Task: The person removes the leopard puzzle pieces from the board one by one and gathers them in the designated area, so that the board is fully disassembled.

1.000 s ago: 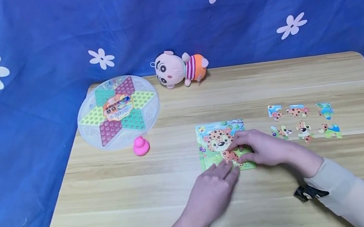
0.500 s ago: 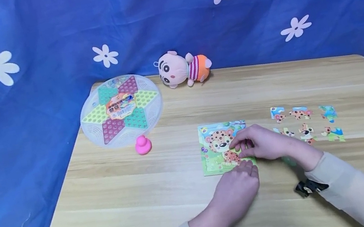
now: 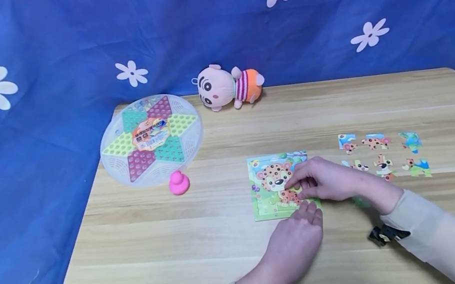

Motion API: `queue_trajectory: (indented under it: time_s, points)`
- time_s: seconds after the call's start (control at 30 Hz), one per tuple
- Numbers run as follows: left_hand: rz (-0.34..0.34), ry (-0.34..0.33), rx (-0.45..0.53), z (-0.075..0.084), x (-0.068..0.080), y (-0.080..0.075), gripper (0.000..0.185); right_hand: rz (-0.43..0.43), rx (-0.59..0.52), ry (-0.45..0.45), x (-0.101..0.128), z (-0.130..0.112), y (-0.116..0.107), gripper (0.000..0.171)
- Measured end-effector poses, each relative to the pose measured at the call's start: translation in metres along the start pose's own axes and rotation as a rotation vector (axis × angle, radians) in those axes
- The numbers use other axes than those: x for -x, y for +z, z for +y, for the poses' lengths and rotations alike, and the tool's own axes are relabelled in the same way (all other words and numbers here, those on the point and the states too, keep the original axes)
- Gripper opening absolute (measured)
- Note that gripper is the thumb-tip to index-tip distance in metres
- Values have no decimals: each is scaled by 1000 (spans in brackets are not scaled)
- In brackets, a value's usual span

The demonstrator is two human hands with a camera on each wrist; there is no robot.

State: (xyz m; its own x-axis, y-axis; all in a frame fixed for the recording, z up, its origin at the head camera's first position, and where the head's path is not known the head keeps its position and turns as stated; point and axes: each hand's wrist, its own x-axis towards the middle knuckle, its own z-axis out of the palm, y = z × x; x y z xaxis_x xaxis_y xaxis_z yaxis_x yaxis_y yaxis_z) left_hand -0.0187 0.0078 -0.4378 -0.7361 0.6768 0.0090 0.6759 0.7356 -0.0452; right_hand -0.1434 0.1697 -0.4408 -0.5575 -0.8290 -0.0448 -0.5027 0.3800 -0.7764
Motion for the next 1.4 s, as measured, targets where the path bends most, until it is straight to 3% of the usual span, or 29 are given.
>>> queue_trajectory:
  time_s: [0.17, 0.6, 0.8, 0.9, 1.03, 1.17, 1.4]
  points:
    - [-8, 18, 21, 0, 2, 0, 35, -11, 39, 3, 0, -1, 0, 36]
    - [-70, 10, 64, 2, 4, 1, 38, -9, -20, 50, -1, -1, 3, 32]
    - [-41, 0, 130, -3, 3, 1, 34, -15, -21, 30, 1, -1, 3, 32]
    - [-36, 6, 114, -2, 2, 1, 34, -19, 3, -2, 0, -2, 2, 34]
    - [-32, 18, 16, 4, 1, 2, 37, -46, 61, -39, -2, -5, 0, 34]
    - [-31, 25, -43, 8, 1, 2, 39, -85, 100, -25, -4, -7, 1, 34]
    - [-44, -39, 129, 6, 4, 2, 43, -130, 137, -34, -9, -9, 4, 39]
